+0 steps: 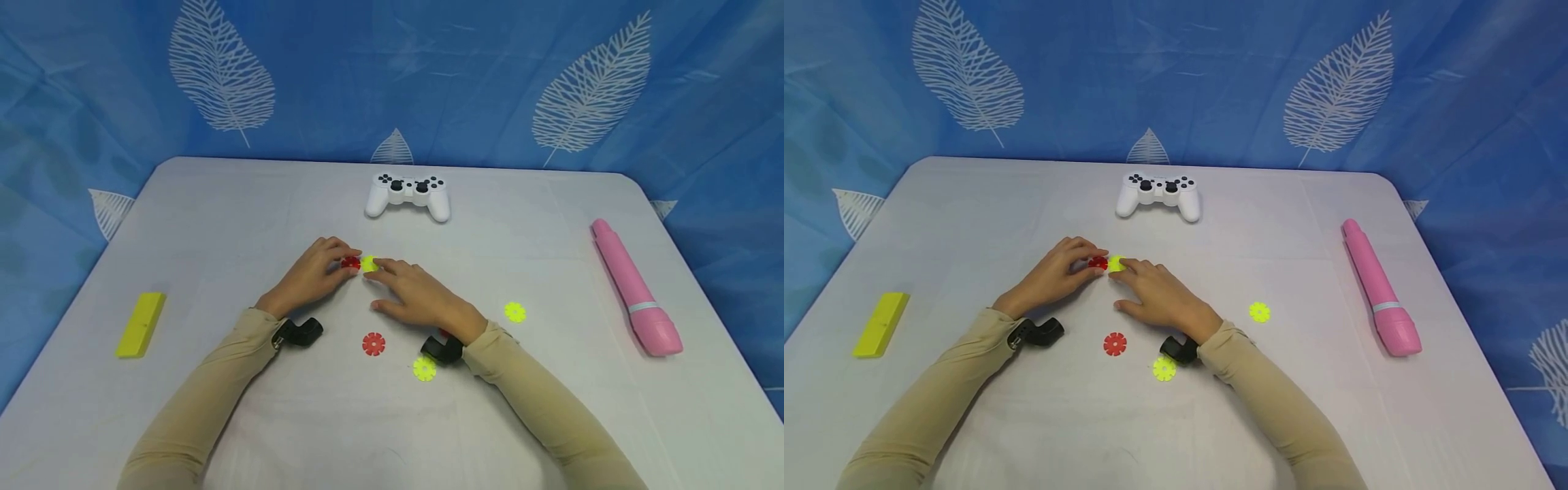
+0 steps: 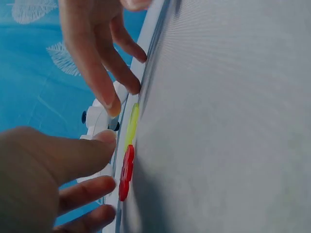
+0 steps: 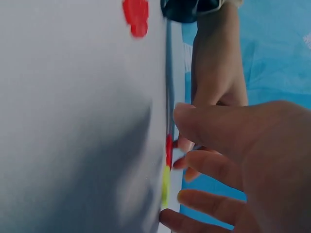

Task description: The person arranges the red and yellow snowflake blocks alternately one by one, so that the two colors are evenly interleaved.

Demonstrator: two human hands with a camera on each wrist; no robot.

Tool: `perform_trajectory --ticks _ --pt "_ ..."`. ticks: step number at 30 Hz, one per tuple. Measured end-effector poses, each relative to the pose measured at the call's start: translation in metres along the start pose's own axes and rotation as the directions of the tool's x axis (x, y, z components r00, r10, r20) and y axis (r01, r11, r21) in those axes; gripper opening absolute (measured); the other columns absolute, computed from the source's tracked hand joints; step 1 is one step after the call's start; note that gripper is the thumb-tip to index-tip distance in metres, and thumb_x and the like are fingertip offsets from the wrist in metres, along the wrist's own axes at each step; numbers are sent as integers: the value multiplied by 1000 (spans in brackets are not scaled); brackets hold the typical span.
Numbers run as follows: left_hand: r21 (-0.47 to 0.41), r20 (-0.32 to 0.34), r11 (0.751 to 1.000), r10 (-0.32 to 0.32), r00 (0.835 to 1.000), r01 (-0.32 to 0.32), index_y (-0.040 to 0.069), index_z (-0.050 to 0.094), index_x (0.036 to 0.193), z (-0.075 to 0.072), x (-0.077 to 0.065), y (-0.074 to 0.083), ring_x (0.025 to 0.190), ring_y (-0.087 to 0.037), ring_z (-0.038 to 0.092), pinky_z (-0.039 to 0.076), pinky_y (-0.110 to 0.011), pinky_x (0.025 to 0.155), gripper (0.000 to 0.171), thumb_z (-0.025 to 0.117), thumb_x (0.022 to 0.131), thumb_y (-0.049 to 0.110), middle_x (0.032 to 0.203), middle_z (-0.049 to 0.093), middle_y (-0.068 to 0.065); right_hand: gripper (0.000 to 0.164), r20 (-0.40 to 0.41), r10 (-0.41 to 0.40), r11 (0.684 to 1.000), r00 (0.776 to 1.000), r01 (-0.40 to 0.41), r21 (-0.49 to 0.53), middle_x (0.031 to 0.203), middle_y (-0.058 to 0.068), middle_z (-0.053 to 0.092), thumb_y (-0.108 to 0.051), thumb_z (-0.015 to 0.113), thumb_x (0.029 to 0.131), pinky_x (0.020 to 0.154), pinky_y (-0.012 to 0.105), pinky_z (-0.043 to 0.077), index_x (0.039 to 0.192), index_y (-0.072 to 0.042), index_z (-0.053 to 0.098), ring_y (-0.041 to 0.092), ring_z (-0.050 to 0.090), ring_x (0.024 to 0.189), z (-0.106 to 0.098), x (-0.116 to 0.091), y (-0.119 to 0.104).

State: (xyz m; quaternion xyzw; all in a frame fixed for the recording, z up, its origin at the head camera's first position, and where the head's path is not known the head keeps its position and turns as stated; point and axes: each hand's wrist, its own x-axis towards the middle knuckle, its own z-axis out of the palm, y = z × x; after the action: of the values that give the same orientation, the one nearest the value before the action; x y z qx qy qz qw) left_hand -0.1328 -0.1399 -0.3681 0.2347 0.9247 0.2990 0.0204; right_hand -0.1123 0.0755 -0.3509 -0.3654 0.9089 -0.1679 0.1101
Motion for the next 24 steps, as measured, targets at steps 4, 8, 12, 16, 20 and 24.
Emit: perform_trajectory --ticks 4,8,12,16,20,24 --pt "34 -14 999 26 1000 -25 12 62 116 2 5 3 101 -21 47 41 -38 87 35 64 84 25 111 58 -7 45 -31 -62 998 998 62 2 128 7 50 -36 58 86 95 39 41 126 -17 52 20 48 118 1 -6 -8" --pt "56 16 997 53 998 -54 12 60 117 4 11 8 109 -21 48 39 -40 95 37 64 83 25 117 58 -6 39 -48 -152 988 987 151 -21 115 2 56 -32 59 85 89 34 43 120 -15 57 15 53 106 4 -14 -18" --pt "52 74 995 77 994 -81 11 58 121 7 16 13 119 -23 47 35 -43 102 39 63 84 25 126 55 -6 36 -27 -191 981 981 190 -27 105 -1 57 -32 61 84 83 29 44 116 -15 60 12 53 93 8 -24 -25" --pt "53 120 996 71 990 -78 12 56 123 9 18 17 124 -23 44 32 -44 104 40 62 85 25 129 53 -5 46 6 -199 979 980 199 -33 99 -3 55 -42 64 79 76 23 43 116 -15 59 8 50 84 13 -33 -30" --pt "56 124 995 75 989 -83 12 57 122 11 19 16 123 -23 45 33 -43 105 40 62 85 24 128 55 -5 54 42 -179 983 983 180 -32 97 -4 53 -48 66 76 74 20 43 117 -16 57 5 48 83 16 -40 -34" --pt "62 109 993 89 990 -97 11 60 119 13 20 16 121 -23 47 34 -42 104 37 63 84 23 124 58 -5 50 37 -138 989 990 139 -42 97 -4 52 -46 66 76 72 18 43 115 -15 58 5 47 82 17 -44 -37"
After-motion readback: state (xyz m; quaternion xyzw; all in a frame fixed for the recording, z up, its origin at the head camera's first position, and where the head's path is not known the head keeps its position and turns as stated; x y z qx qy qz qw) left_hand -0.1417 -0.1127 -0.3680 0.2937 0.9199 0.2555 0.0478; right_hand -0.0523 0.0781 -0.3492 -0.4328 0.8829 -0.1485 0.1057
